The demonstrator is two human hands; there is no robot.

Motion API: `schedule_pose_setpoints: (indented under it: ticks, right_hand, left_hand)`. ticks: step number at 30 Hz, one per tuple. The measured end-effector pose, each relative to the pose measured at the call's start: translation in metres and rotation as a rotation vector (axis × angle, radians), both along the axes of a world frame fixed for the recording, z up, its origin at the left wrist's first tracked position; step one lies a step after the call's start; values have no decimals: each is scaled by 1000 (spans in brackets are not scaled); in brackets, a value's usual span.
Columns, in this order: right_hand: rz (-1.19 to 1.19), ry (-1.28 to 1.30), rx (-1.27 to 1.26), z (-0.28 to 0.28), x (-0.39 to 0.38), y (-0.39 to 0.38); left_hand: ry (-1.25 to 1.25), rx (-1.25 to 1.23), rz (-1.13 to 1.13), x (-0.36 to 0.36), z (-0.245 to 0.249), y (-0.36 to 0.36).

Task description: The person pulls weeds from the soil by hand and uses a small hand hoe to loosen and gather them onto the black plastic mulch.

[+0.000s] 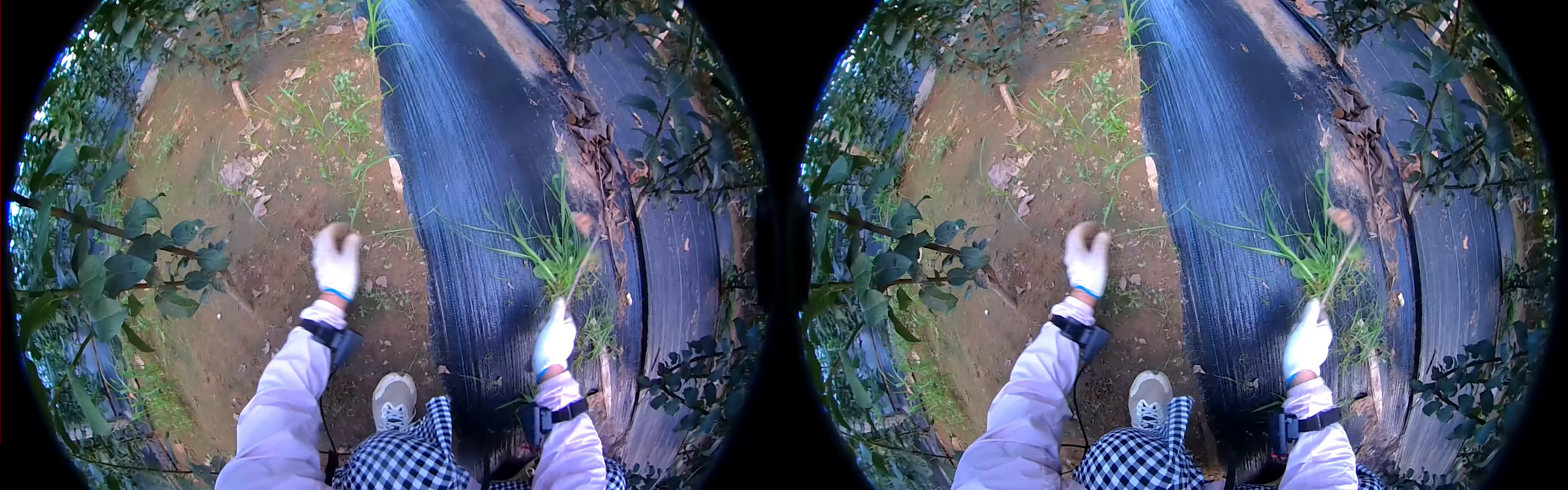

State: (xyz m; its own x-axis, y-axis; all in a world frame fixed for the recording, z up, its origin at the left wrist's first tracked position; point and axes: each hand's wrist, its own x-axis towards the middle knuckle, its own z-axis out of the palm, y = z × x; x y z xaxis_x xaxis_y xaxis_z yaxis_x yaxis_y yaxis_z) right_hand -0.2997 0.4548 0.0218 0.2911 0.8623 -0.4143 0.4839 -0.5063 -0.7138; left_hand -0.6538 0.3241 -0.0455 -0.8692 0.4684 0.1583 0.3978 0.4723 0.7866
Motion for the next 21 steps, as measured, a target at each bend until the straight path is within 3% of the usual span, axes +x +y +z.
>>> schedule_pose_setpoints:
  ticks: [1,3,4,7,8,11,12,15,17,19,21]
  right_hand:
    - [-14,35,-68,-10,-2,-10]
    - [11,74,-144,-49,15,-23]
    - [47,-38,-141,-64,21,-28]
    - [108,-190,-229,-68,28,-31]
    - [78,-169,-253,-74,31,-30]
    - [51,-169,-277,-85,36,-21]
    - [51,-167,-288,-84,35,-19]
    - [54,-171,-322,-77,30,-18]
    - [51,-195,-308,-80,33,-19]
    - [63,-187,-297,-87,39,-22]
    - [56,-181,-288,-88,39,-20]
  left_hand:
    - [-70,-90,68,-15,-3,-13]
    - [106,-279,-204,-31,-21,-25]
    - [146,-327,-346,-30,-28,-23]
    - [169,-455,-571,-26,-51,-5]
    - [256,-405,-570,-27,-55,-1]
    - [-141,-5,-130,-43,-44,-11]
    - [-303,144,-43,-63,-60,-21]
    - [31,-163,-190,-78,-46,-32]
    - [216,-345,-412,-71,-53,-28]
    - [182,-496,-411,-69,-62,-19]
    - [-56,-312,-346,-66,-59,-15]
